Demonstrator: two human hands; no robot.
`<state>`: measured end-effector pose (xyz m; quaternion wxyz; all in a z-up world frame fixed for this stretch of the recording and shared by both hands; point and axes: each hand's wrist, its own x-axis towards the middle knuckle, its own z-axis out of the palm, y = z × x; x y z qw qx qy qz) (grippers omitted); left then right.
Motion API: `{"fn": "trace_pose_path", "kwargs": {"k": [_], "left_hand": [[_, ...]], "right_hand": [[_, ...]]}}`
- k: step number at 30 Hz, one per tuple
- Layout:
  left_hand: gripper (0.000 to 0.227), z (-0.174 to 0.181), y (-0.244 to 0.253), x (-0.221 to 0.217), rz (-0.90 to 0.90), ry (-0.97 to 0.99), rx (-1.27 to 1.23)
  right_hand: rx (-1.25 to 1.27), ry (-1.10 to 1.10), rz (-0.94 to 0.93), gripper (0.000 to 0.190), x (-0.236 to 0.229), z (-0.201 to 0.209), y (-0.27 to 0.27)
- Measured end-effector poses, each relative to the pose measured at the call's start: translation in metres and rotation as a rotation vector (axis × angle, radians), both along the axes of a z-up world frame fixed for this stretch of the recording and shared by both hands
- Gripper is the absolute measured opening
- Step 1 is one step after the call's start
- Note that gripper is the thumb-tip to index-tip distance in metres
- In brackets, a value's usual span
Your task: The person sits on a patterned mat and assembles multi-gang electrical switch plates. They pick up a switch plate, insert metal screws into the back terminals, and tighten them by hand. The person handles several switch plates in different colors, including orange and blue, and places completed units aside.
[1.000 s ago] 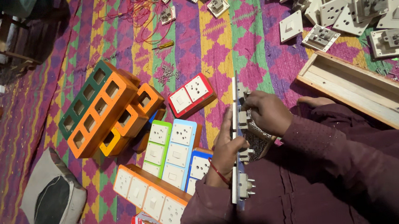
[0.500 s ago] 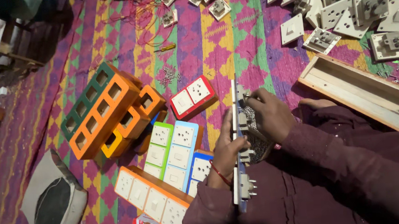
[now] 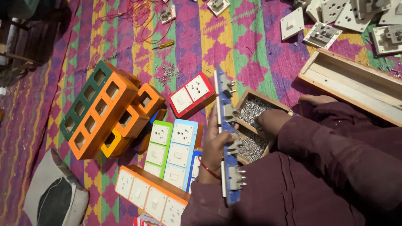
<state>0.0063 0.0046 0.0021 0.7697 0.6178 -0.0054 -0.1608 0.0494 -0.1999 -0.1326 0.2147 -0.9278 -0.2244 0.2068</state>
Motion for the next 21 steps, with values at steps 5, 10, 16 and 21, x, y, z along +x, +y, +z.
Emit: {"fn": "trace_pose_path", "kwargs": {"k": [5,10,16,21], "left_hand": [[0.093,0.019,0.011,0.003,-0.092,-0.084,-0.067],[0.099,0.042,0.011,0.000,-0.125,0.095,-0.184],[0.101,0.045,0.002,-0.003,-0.179,0.123,-0.263],[0.102,0.040,-0.001,-0.004,-0.191,0.141,-0.250]], "right_hand": [[0.140,0.044,-0.131,0.019,0.008,0.017,-0.011],[0.567,0.152,-0.283,0.014,0.019,0.049,-0.012],[1.201,0.444,-0.376,0.014,0.019,0.072,-0.010],[1.181,0.288,-0.382,0.014,0.017,0.073,-0.005]]}}
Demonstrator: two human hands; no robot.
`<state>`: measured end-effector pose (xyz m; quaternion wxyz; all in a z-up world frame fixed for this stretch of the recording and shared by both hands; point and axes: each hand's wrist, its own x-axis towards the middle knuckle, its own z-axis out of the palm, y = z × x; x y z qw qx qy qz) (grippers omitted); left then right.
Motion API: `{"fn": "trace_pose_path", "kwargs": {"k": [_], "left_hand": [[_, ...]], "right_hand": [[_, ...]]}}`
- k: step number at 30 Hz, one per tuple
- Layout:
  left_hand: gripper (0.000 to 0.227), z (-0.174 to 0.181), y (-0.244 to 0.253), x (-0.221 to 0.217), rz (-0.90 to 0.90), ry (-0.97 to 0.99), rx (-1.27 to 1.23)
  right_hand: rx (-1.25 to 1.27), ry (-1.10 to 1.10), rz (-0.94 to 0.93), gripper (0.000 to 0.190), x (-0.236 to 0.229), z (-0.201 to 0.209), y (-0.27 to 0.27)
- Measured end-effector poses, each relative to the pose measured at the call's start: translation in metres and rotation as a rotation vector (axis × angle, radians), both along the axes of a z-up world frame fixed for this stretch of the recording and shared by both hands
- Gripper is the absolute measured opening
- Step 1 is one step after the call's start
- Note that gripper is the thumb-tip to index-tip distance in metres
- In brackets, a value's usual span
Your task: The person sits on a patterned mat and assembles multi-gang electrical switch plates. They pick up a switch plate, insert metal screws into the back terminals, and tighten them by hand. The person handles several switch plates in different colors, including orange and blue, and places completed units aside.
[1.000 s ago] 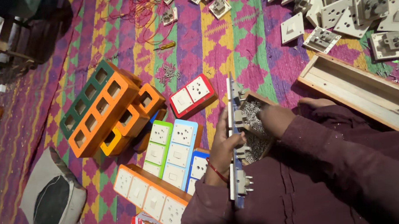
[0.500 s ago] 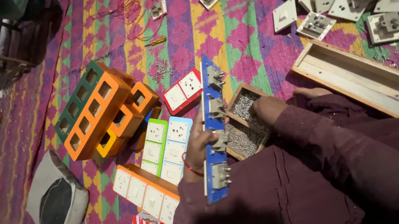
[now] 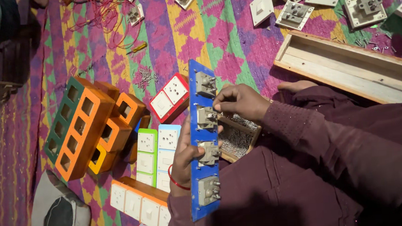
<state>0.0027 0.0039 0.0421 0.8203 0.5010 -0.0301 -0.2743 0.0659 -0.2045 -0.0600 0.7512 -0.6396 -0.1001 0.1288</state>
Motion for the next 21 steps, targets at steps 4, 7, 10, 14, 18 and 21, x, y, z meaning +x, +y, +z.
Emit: {"fn": "trace_pose_path", "kwargs": {"k": [4,7,10,14,18,21], "left_hand": [[0.102,-0.003,-0.001,-0.002,0.006,-0.007,0.010],[0.102,-0.002,0.001,-0.001,-0.005,-0.008,0.014],[0.102,-0.001,0.002,0.000,-0.008,-0.014,0.032],[0.101,0.000,0.001,0.000,-0.010,-0.023,0.056],[0.101,0.001,0.000,0.000,-0.017,-0.035,0.047],[0.101,0.002,0.000,-0.001,0.005,-0.018,0.059]], "right_hand": [[0.035,0.058,-0.007,0.012,0.001,-0.003,0.000],[0.099,0.170,0.020,0.011,0.000,-0.004,-0.001],[0.197,0.227,0.047,0.012,0.001,-0.004,-0.001],[0.210,0.215,0.049,0.012,0.000,-0.007,0.000],[0.161,0.166,0.016,0.013,-0.002,-0.011,0.005],[0.152,0.135,-0.083,0.010,-0.006,-0.010,0.013]]}}
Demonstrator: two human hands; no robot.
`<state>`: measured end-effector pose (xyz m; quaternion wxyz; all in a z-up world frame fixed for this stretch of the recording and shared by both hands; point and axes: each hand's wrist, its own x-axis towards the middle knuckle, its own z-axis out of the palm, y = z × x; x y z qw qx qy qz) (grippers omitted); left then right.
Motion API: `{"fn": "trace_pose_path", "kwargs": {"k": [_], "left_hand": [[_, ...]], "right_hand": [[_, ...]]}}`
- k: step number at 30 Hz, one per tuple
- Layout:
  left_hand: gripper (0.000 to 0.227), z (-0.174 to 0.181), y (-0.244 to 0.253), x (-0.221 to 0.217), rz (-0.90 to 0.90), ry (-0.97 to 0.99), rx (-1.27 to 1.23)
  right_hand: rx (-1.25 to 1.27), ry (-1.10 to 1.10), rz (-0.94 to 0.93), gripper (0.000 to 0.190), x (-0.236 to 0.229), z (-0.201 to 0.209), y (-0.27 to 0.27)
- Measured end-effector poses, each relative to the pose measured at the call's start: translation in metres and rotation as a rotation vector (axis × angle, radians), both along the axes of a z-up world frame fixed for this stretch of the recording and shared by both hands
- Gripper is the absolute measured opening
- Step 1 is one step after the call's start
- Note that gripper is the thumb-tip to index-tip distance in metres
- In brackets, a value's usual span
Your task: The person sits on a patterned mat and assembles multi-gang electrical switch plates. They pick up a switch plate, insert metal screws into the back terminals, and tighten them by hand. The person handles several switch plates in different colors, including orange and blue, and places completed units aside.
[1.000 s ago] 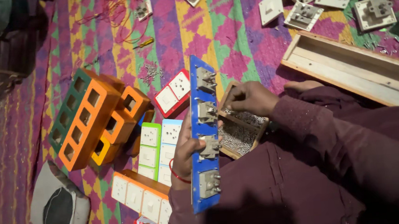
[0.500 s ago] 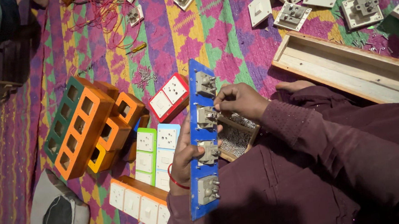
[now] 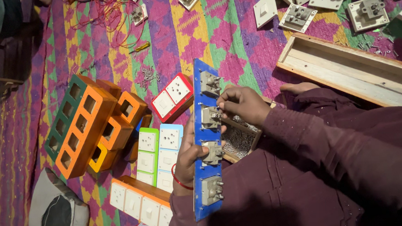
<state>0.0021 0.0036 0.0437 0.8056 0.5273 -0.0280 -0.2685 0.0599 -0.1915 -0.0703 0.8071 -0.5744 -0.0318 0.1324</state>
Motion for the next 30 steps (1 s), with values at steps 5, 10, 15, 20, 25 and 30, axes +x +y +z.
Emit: {"fn": "trace_pose_path", "kwargs": {"k": [5,10,15,20,25,30], "left_hand": [[0.102,-0.002,0.001,-0.001,0.022,0.012,0.004],[0.100,-0.004,0.004,0.000,0.020,0.002,0.006],[0.101,-0.006,0.006,0.000,0.032,0.007,0.000],[0.101,-0.009,0.007,0.003,0.014,0.005,-0.009],[0.101,-0.009,0.009,0.002,0.024,-0.009,-0.004],[0.101,-0.008,0.009,0.000,0.020,-0.006,-0.021]], "right_hand": [[-0.135,-0.080,-0.082,0.012,-0.013,0.006,0.009],[-0.468,-0.181,-0.063,0.017,-0.016,0.017,0.004],[-0.445,-0.185,-0.130,0.024,-0.013,0.021,-0.001],[-0.516,-0.143,-0.014,0.014,-0.013,0.015,-0.002],[-0.443,-0.255,-0.005,0.012,-0.008,0.007,-0.003],[-0.445,-0.317,0.021,0.013,-0.009,0.002,-0.004]]}}
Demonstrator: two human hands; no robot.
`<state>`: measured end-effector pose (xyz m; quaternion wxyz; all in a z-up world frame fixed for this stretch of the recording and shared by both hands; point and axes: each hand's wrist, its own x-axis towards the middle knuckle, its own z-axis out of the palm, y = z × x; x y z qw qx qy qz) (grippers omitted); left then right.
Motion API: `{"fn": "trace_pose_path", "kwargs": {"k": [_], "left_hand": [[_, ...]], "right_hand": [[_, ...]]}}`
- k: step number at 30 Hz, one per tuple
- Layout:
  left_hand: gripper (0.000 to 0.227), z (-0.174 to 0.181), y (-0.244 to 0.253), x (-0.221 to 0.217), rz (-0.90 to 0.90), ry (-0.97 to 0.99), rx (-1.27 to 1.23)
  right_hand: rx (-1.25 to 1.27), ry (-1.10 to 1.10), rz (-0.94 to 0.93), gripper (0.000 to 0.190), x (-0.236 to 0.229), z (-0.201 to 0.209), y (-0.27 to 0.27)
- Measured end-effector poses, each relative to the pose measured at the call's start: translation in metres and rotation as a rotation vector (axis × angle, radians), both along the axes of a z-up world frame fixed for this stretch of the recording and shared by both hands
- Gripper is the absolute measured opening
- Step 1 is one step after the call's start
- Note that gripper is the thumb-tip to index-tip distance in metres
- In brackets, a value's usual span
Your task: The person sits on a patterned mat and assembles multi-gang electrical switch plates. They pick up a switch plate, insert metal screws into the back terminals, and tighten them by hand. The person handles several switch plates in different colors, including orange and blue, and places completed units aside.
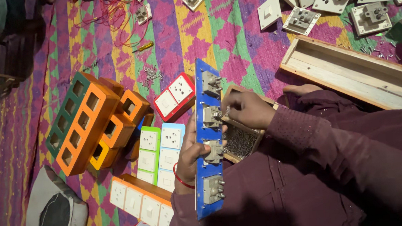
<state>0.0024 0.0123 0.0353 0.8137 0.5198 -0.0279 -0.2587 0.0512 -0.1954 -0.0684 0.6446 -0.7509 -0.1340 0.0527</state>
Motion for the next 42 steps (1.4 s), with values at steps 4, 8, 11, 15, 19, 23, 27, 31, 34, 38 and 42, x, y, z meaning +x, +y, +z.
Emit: {"fn": "trace_pose_path", "kwargs": {"k": [4,8,11,15,19,23,27,31,34,38,42], "left_hand": [[0.101,-0.001,-0.001,0.001,0.005,0.002,-0.001],[0.100,0.000,0.001,0.002,0.011,-0.005,0.007],[0.100,-0.002,0.003,0.002,0.015,0.005,-0.009],[0.098,0.000,-0.001,0.000,0.032,0.036,0.018],[0.095,0.002,-0.004,-0.001,0.072,0.003,0.013],[0.093,0.001,-0.009,-0.002,0.106,-0.033,-0.027],[0.079,-0.005,-0.015,-0.002,0.240,-0.025,-0.008],[0.062,-0.018,-0.016,0.002,0.350,-0.098,0.046],[0.054,-0.026,-0.013,0.003,0.415,-0.096,0.048],[0.049,-0.035,-0.014,0.006,0.456,-0.118,0.051],[0.046,-0.043,-0.016,0.002,0.479,-0.116,0.004]], "right_hand": [[-0.003,0.131,-0.024,0.010,-0.001,0.001,-0.001],[0.044,0.093,-0.032,0.014,0.001,0.006,0.001],[0.006,0.113,-0.026,0.016,0.003,0.004,-0.004],[-0.266,0.180,-0.026,0.017,0.004,-0.007,-0.005],[-0.771,-0.147,0.108,0.024,-0.005,-0.033,0.004],[-0.715,-0.121,0.264,0.030,-0.005,-0.061,-0.002],[-0.779,0.032,0.403,0.028,0.005,-0.079,-0.010],[-0.843,-0.084,0.218,0.020,0.008,-0.082,-0.016],[-0.895,0.013,0.205,0.014,0.012,-0.071,-0.017],[-0.700,-0.119,0.113,0.011,0.015,-0.041,-0.021],[-0.352,-0.033,0.060,0.015,0.020,-0.014,-0.023]]}}
